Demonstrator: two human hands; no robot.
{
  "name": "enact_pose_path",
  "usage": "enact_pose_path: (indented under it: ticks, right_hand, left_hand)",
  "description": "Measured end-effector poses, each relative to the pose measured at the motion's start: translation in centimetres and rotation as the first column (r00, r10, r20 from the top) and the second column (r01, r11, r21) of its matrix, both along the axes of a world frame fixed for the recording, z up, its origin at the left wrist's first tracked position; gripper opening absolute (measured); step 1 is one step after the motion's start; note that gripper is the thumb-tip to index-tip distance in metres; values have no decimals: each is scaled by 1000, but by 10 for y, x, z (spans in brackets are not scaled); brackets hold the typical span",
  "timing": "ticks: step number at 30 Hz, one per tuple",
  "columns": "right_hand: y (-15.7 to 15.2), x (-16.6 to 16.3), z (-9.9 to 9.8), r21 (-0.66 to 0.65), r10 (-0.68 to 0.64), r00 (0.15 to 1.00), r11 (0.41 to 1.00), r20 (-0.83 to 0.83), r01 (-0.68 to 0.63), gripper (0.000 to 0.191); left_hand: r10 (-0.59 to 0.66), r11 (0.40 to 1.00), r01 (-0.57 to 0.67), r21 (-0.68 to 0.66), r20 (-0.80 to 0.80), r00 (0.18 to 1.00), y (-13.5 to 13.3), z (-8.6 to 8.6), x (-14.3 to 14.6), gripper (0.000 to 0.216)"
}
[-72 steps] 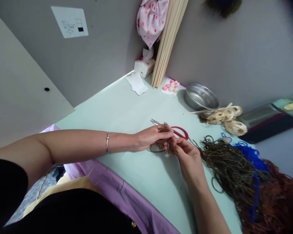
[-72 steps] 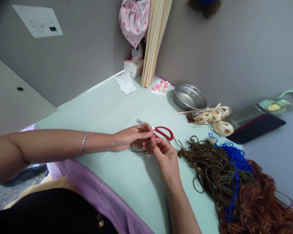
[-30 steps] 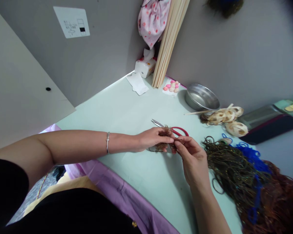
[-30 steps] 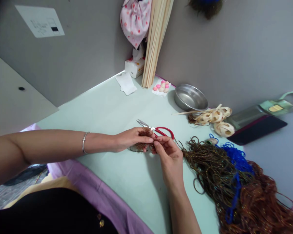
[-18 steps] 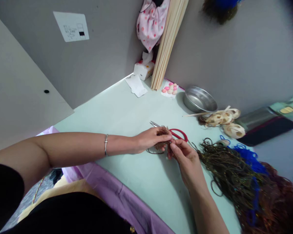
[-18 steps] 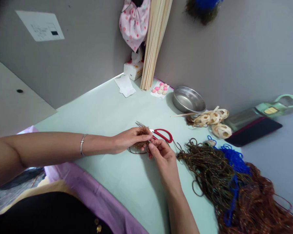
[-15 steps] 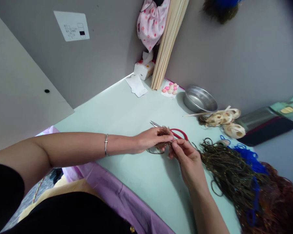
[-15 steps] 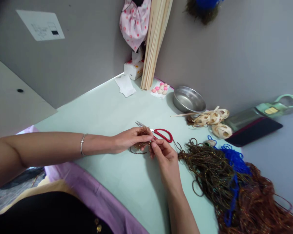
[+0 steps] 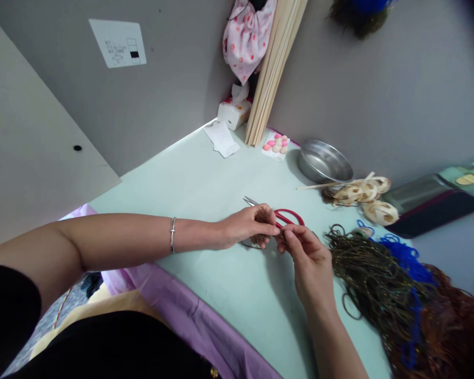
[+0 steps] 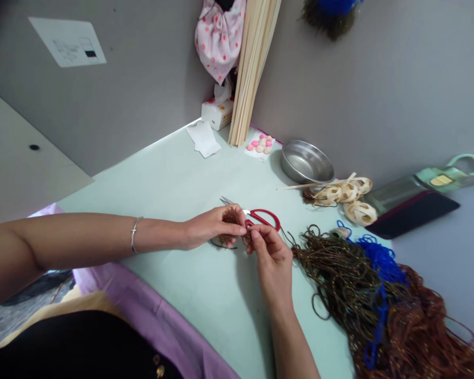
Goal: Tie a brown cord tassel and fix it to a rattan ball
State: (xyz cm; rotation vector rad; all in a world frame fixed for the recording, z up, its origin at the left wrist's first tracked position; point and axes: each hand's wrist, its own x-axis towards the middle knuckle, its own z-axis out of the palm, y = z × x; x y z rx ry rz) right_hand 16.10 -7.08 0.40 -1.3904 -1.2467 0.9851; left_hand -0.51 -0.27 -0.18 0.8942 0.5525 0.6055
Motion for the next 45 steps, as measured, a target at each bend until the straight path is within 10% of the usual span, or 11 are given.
enact_pose_path:
  ticks: [7, 14, 22, 45]
  right_hand:
    - [-1, -4, 4, 44, -51, 998, 998, 26, 50, 13]
    - [1, -2, 3, -144, 210, 978, 968, 16, -205, 19]
    - [-2, -2, 12, -70, 97, 988, 994, 123, -89, 32]
    - [-1, -3, 6, -24, -30, 996, 999, -82, 28, 19]
  left_hand:
    - [-55, 996, 56, -63, 23, 998, 1, 5, 0, 17]
    - [49, 994, -39, -107, 89, 995, 4, 2, 0, 23]
    - [-72, 994, 67, 91, 46, 996, -3, -4, 4, 19]
    - [-84, 996, 86, 20, -82, 993, -1, 1, 2, 11]
